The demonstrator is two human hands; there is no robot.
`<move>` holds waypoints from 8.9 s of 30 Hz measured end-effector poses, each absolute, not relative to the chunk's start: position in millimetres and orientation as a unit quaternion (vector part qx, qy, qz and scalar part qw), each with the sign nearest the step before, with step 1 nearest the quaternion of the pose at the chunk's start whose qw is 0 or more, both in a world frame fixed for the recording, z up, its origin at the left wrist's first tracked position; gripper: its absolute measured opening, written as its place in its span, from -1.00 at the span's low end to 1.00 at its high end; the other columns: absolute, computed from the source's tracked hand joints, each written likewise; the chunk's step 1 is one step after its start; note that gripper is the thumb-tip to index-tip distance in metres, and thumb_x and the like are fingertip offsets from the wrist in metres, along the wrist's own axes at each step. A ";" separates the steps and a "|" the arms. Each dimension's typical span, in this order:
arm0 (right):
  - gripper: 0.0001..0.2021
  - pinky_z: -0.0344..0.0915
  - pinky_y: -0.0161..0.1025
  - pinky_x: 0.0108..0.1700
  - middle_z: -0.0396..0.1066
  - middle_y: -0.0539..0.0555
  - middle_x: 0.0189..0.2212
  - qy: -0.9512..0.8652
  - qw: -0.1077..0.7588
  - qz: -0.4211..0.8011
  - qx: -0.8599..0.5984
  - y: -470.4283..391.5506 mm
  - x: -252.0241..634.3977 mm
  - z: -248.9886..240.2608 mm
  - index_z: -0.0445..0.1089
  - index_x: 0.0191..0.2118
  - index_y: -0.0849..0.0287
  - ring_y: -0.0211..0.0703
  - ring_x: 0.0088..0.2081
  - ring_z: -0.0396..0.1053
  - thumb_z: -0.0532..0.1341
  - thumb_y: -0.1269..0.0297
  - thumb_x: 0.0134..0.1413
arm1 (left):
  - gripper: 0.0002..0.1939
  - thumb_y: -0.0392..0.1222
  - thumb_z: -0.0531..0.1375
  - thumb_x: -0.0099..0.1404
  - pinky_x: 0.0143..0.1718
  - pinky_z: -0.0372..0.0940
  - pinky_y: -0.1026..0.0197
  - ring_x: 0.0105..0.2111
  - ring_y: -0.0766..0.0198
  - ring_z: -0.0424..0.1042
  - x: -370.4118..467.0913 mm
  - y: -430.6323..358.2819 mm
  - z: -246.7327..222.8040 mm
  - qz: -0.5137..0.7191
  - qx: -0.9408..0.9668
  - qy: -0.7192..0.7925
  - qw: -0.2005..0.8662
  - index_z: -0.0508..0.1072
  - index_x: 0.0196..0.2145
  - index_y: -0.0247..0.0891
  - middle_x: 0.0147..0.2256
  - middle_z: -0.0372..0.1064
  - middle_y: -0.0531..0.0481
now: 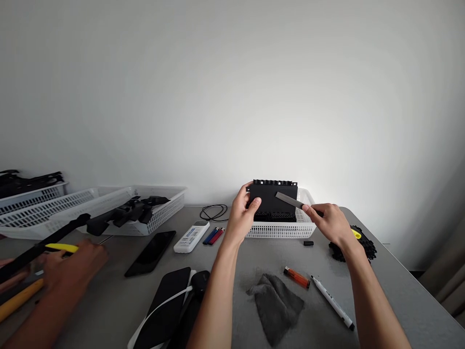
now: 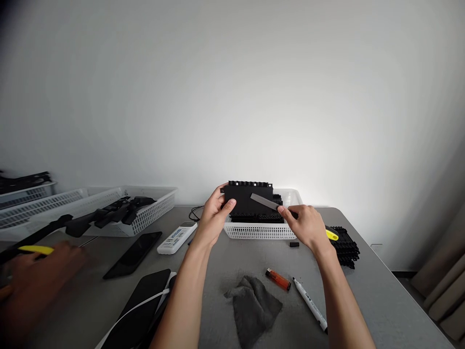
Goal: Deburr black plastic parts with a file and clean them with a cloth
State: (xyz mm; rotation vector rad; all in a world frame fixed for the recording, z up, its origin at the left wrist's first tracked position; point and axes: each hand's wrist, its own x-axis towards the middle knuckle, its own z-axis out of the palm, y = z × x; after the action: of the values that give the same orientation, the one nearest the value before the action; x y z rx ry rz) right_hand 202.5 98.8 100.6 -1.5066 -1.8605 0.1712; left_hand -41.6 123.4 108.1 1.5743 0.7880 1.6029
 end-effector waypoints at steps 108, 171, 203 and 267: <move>-0.41 -0.14 -0.23 -0.48 0.13 -0.02 -0.67 -0.716 0.461 0.041 -0.522 79.9 177.6 108.7 0.18 -0.61 0.11 -0.25 -0.57 -0.10 0.03 -0.31 0.17 | -0.72 -0.47 0.08 0.08 -0.12 0.19 0.24 -0.21 0.27 0.27 -41.0 133.2 98.7 0.617 0.709 0.299 0.163 0.22 -0.28 -0.15 -0.28 0.21 0.03; -0.54 -0.06 -0.33 -0.53 0.21 -0.05 -0.54 -0.684 0.511 0.232 -0.465 101.9 196.3 104.2 0.33 -0.37 0.16 -0.33 -0.56 0.02 0.17 -0.22 0.09 | -0.59 -0.14 0.27 0.20 0.02 0.22 0.16 0.00 0.16 0.36 -37.0 133.8 99.8 0.631 0.624 0.377 0.265 0.27 -0.02 -0.12 -0.04 0.34 -0.06; -0.38 -0.17 -0.32 -0.56 -0.04 -0.09 -0.73 -0.733 0.404 0.007 -0.548 73.1 190.6 116.9 0.06 -0.62 0.13 -0.30 -0.61 -0.19 -0.06 -0.32 0.21 | -0.80 -0.36 0.10 0.27 -0.05 0.20 0.29 -0.10 0.29 0.32 -34.3 109.7 113.8 0.508 0.780 0.339 0.140 0.27 -0.16 -0.14 -0.17 0.30 0.00; -0.43 -0.12 -0.38 -0.66 -0.04 -0.13 -0.67 -0.565 0.535 0.402 -0.482 63.7 195.2 100.5 0.09 -0.55 0.11 -0.37 -0.66 -0.06 0.05 -0.34 0.10 | -0.61 -0.08 0.29 0.16 0.01 0.30 0.10 -0.03 0.12 0.44 -52.6 113.7 117.8 0.654 0.585 0.333 0.344 0.34 -0.09 -0.22 -0.08 0.46 -0.12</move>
State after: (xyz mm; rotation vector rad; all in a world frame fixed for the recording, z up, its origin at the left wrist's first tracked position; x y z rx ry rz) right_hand 195.2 63.7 100.5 -1.1479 -1.3469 0.9583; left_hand -52.6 113.7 117.8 1.5199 0.8659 1.6996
